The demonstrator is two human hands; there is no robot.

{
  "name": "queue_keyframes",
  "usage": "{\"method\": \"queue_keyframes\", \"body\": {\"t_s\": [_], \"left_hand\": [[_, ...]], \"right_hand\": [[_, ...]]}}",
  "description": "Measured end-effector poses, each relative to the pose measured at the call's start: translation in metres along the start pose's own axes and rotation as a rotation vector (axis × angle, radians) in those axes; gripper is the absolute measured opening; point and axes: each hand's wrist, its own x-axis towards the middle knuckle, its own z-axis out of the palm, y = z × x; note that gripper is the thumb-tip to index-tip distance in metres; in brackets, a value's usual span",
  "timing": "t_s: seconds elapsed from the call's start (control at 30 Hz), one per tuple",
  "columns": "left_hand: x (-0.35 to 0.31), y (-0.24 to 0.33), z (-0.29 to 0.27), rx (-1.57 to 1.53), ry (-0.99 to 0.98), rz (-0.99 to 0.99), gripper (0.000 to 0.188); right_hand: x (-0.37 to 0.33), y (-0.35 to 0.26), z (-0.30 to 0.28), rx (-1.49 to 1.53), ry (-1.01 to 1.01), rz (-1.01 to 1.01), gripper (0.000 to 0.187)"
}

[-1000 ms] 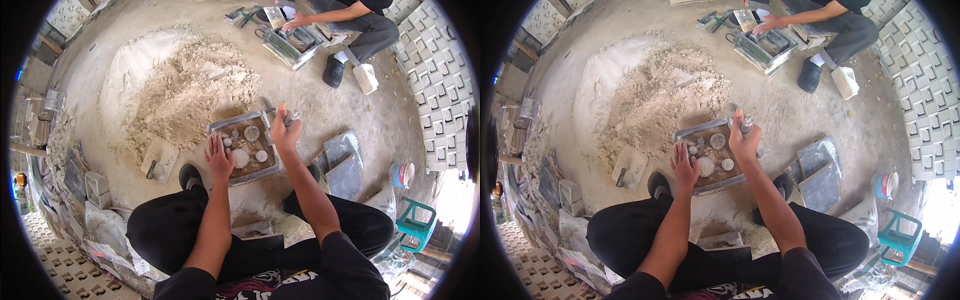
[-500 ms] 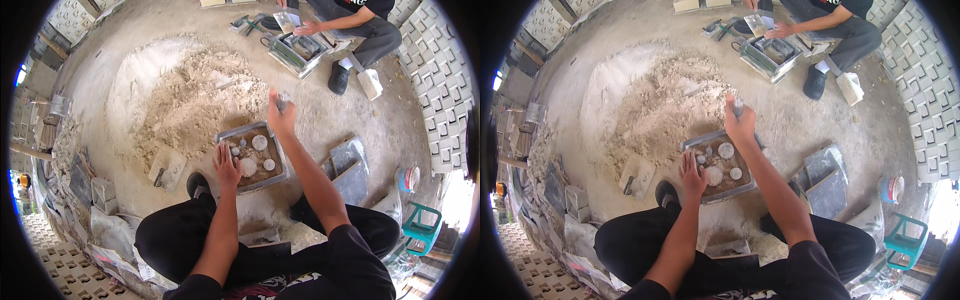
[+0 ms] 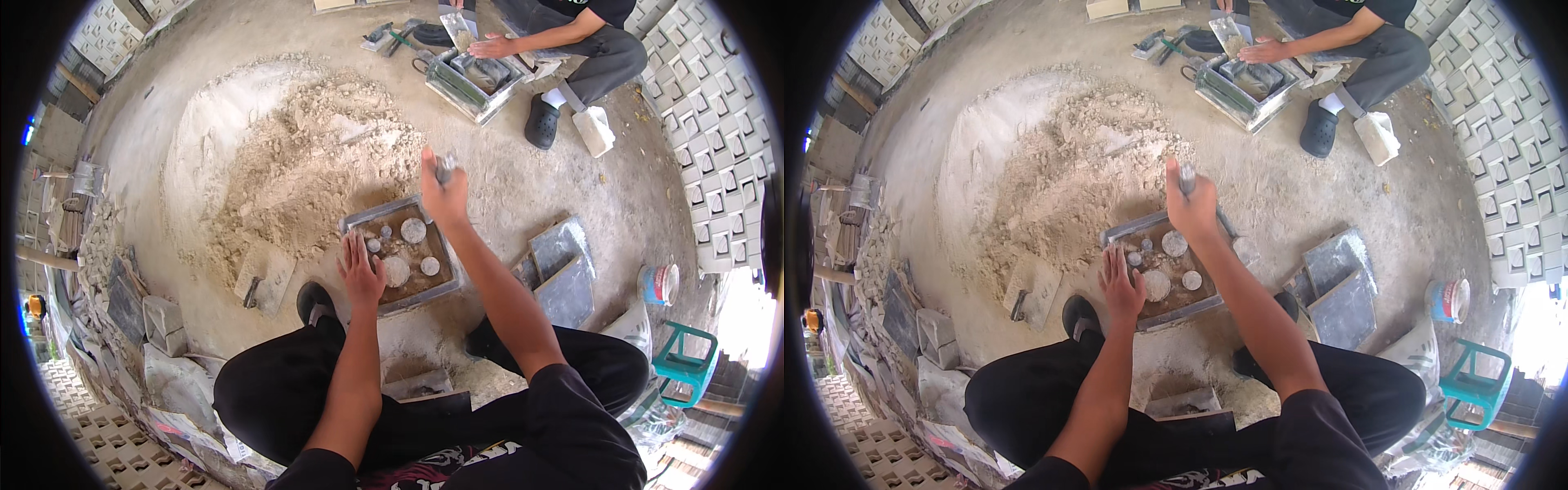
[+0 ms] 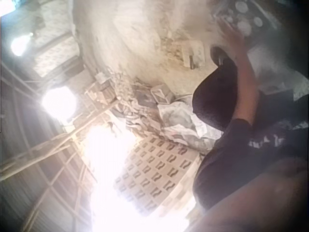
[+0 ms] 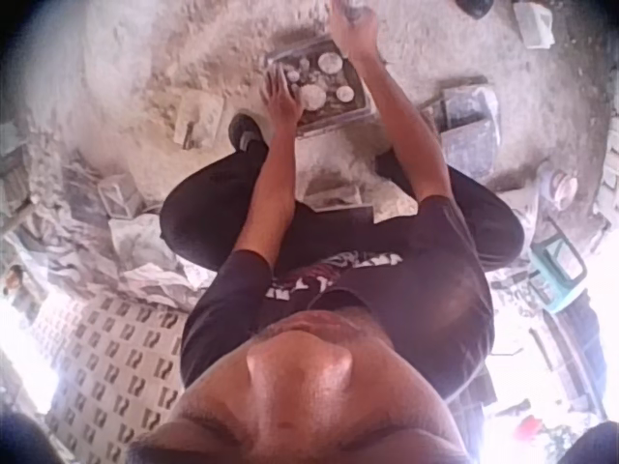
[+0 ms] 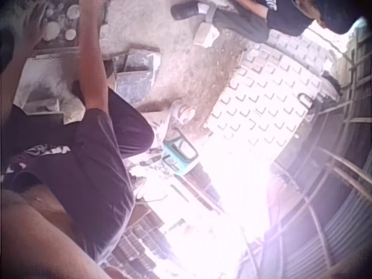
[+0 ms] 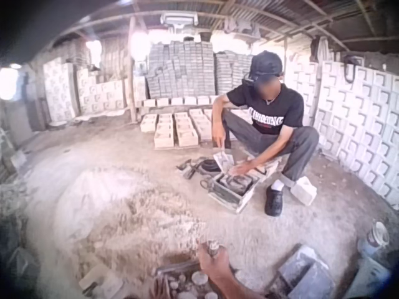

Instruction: The person uses two different trowels to scoop and press a light-colored sandy mixture into a metal mold frame on the ground, smoothing the surface and packing the material into the circular cutouts within the frame.

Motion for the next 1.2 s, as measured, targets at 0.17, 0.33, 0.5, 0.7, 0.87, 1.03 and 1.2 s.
{"method": "queue_keyframes", "body": {"t_s": [0.17,0.33,0.5,0.7,0.87,1.03,1.2], "left_hand": [[0.0,0.003,0.0,-0.005,0.001,0.006,0.063],[0.0,0.006,0.0,-0.032,0.021,0.013,0.063],[-0.002,0.002,-0.002,0.004,0.022,0.012,0.063],[-0.001,-0.001,-0.001,0.026,0.018,0.012,0.064],[0.002,0.002,0.001,0.023,0.015,0.012,0.065],[-0.002,-0.001,0.0,-0.002,0.029,0.014,0.065],[0.0,0.002,0.0,0.024,0.017,0.005,0.064]], "right_hand": [[0.002,0.003,-0.007,-0.051,-0.053,0.071,0.048],[-0.021,0.015,-0.021,0.021,-0.085,0.033,0.042],[-0.049,-0.002,-0.032,0.067,-0.017,-0.012,0.043],[-0.057,0.004,-0.03,0.058,0.041,0.005,0.045],[-0.055,0.016,-0.037,0.089,-0.031,0.068,0.047],[-0.074,0.004,-0.055,0.106,0.017,0.054,0.043],[-0.075,0.007,-0.056,-0.068,0.062,-0.114,0.048]]}}
